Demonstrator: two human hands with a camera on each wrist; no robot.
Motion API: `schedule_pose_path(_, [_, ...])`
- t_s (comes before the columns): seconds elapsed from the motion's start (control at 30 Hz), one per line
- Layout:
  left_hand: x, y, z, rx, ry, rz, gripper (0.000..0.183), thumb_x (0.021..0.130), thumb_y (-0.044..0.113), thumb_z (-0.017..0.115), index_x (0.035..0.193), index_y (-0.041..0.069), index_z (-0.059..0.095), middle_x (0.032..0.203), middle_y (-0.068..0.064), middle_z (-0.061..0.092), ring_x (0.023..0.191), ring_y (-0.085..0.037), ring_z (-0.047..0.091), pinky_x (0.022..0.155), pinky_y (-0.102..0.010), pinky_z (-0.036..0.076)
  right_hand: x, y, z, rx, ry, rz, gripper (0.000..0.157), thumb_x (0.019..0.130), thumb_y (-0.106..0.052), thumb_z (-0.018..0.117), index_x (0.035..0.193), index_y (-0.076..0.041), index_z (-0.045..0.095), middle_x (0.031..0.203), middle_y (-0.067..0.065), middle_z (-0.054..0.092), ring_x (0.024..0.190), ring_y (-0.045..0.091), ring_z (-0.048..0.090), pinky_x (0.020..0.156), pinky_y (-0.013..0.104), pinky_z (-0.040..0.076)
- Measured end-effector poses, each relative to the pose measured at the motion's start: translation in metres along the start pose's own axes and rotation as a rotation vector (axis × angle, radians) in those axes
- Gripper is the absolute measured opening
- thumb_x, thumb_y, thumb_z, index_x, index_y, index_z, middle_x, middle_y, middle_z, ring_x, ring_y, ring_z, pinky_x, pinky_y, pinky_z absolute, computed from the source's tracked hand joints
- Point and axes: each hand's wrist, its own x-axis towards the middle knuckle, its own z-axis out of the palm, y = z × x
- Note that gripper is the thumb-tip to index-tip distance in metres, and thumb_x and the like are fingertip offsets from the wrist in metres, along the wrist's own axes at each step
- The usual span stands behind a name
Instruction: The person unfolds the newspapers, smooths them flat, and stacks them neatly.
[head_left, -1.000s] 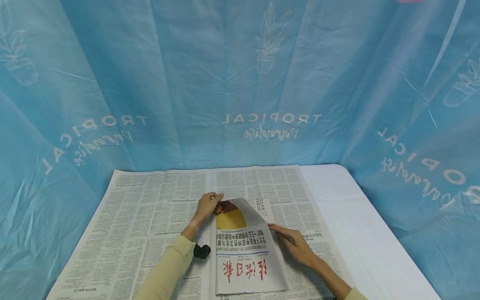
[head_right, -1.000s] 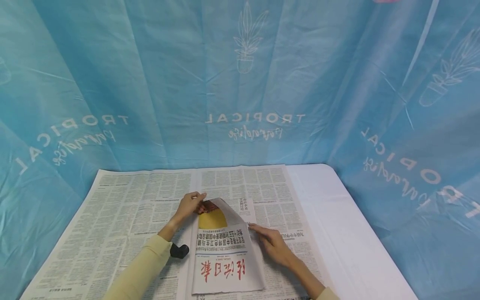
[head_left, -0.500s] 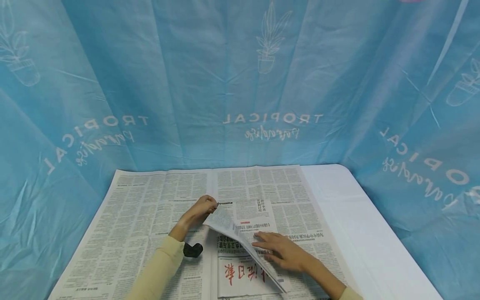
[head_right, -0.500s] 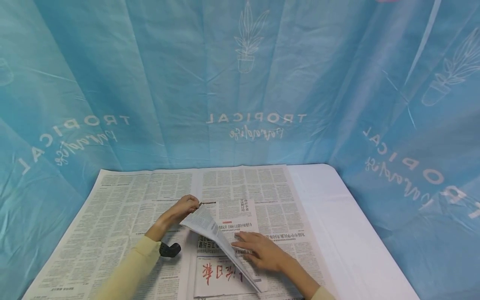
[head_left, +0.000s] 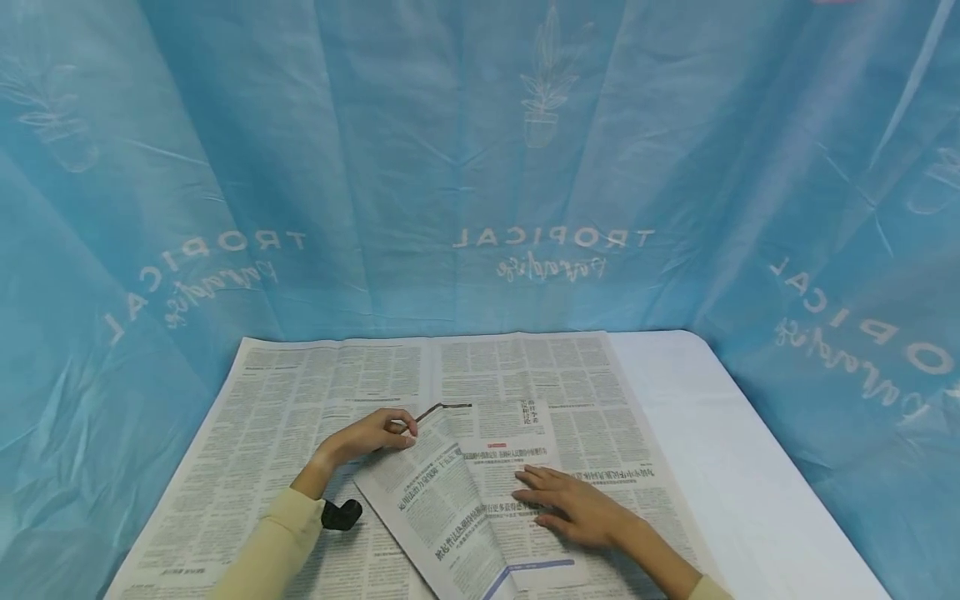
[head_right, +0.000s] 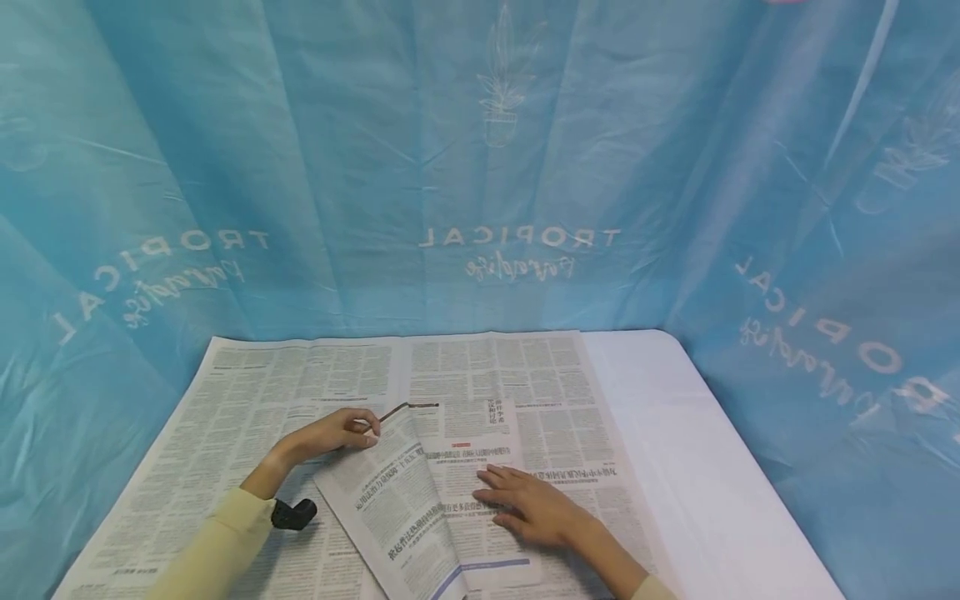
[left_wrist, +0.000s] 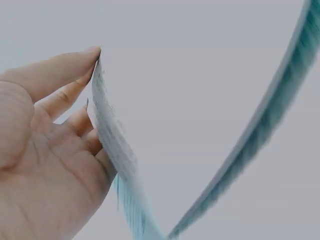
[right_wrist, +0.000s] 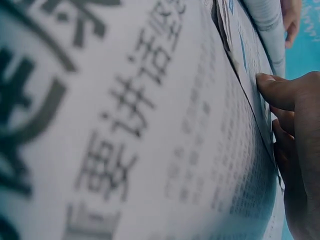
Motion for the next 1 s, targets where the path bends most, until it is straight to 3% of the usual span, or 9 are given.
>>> schedule_pose_path(0.23, [-0.012, -0.004, -0.013, 0.092, -0.022, 0.008, 0.022, 0.096, 0.011, 0.062, 0.110, -0.005, 0.059, 0.111, -0.018, 0.059, 0.084, -0.015, 0.052, 0.074, -0.033, 0.039, -0.012, 0.004, -0.007, -0.030, -0.036, 0.063, 0.044, 0.101, -0.034, 0.052, 0.143, -0.022, 0.050, 0.155, 0.005, 0.039, 0.141, 0.030, 0.039, 0.107, 0.052, 0.038])
schedule_pose_path(0.33, [-0.015, -0.004, -0.022, 0.153, -0.063, 0.005, 0.018, 0.095, 0.011, 0.063, 0.105, -0.004, 0.060, 0.107, -0.020, 0.060, 0.086, -0.022, 0.055, 0.076, -0.038, 0.042, -0.017, 0.006, -0.006, -0.025, -0.023, 0.056, 0.044, 0.101, -0.029, 0.053, 0.143, -0.021, 0.050, 0.155, 0.005, 0.039, 0.141, 0.031, 0.038, 0.107, 0.052, 0.037])
schedule_pose_path(0.43, [-0.014, -0.006, -0.030, 0.236, -0.050, 0.022, 0.016, 0.093, 0.010, 0.066, 0.103, -0.002, 0.061, 0.108, -0.020, 0.062, 0.098, -0.035, 0.063, 0.086, -0.048, 0.049, -0.022, 0.009, -0.004, -0.010, 0.002, 0.047, 0.043, 0.101, -0.027, 0.052, 0.143, -0.020, 0.050, 0.154, 0.006, 0.039, 0.141, 0.031, 0.037, 0.108, 0.052, 0.036])
schedule_pose_path(0.53, [-0.012, -0.008, -0.034, 0.296, 0.025, 0.044, 0.017, 0.091, 0.007, 0.068, 0.102, -0.003, 0.061, 0.105, -0.020, 0.064, 0.095, -0.035, 0.065, 0.083, -0.046, 0.051, -0.027, 0.010, -0.003, -0.011, 0.017, 0.051, 0.042, 0.102, -0.028, 0.051, 0.143, -0.020, 0.050, 0.154, 0.007, 0.039, 0.141, 0.032, 0.037, 0.107, 0.052, 0.036])
schedule_pose_path(0.6, [-0.010, -0.010, -0.035, 0.334, 0.091, 0.055, 0.018, 0.089, 0.006, 0.069, 0.101, -0.004, 0.060, 0.097, -0.019, 0.065, 0.081, -0.025, 0.062, 0.073, -0.037, 0.049, -0.029, 0.010, -0.002, -0.012, 0.022, 0.060, 0.042, 0.102, -0.029, 0.050, 0.143, -0.020, 0.050, 0.154, 0.007, 0.039, 0.141, 0.032, 0.038, 0.107, 0.052, 0.037])
schedule_pose_path(0.7, [-0.008, -0.012, -0.032, 0.399, 0.208, 0.051, 0.018, 0.086, 0.004, 0.071, 0.100, -0.002, 0.061, 0.093, -0.017, 0.063, 0.075, -0.018, 0.055, 0.066, -0.033, 0.043, -0.032, 0.010, -0.002, -0.026, 0.027, 0.073, 0.043, 0.103, -0.032, 0.048, 0.144, -0.021, 0.049, 0.155, 0.007, 0.039, 0.141, 0.032, 0.038, 0.106, 0.052, 0.038])
schedule_pose_path(0.77, [-0.009, -0.015, -0.030, 0.461, 0.288, 0.038, 0.021, 0.085, 0.006, 0.074, 0.101, 0.001, 0.061, 0.096, -0.015, 0.063, 0.080, -0.019, 0.057, 0.071, -0.038, 0.045, -0.033, 0.009, -0.002, -0.039, 0.031, 0.078, 0.043, 0.103, -0.033, 0.048, 0.144, -0.021, 0.049, 0.154, 0.007, 0.039, 0.141, 0.031, 0.038, 0.106, 0.052, 0.038])
schedule_pose_path(0.9, [-0.009, -0.022, -0.026, 0.541, 0.409, 0.001, 0.025, 0.084, 0.012, 0.076, 0.104, 0.008, 0.062, 0.102, -0.014, 0.067, 0.091, -0.031, 0.063, 0.086, -0.059, 0.039, -0.037, 0.008, -0.004, -0.081, 0.033, 0.085, 0.043, 0.103, -0.035, 0.048, 0.143, -0.022, 0.050, 0.154, 0.006, 0.041, 0.139, 0.029, 0.041, 0.105, 0.051, 0.040])
schedule_pose_path(1.0, [-0.010, -0.027, -0.025, 0.592, 0.471, 0.002, 0.030, 0.082, 0.014, 0.077, 0.107, 0.009, 0.061, 0.099, -0.011, 0.068, 0.094, -0.032, 0.064, 0.088, -0.064, 0.035, -0.038, 0.007, -0.008, -0.097, 0.018, 0.090, 0.043, 0.102, -0.037, 0.049, 0.142, -0.022, 0.052, 0.153, 0.004, 0.042, 0.138, 0.028, 0.043, 0.104, 0.051, 0.041])
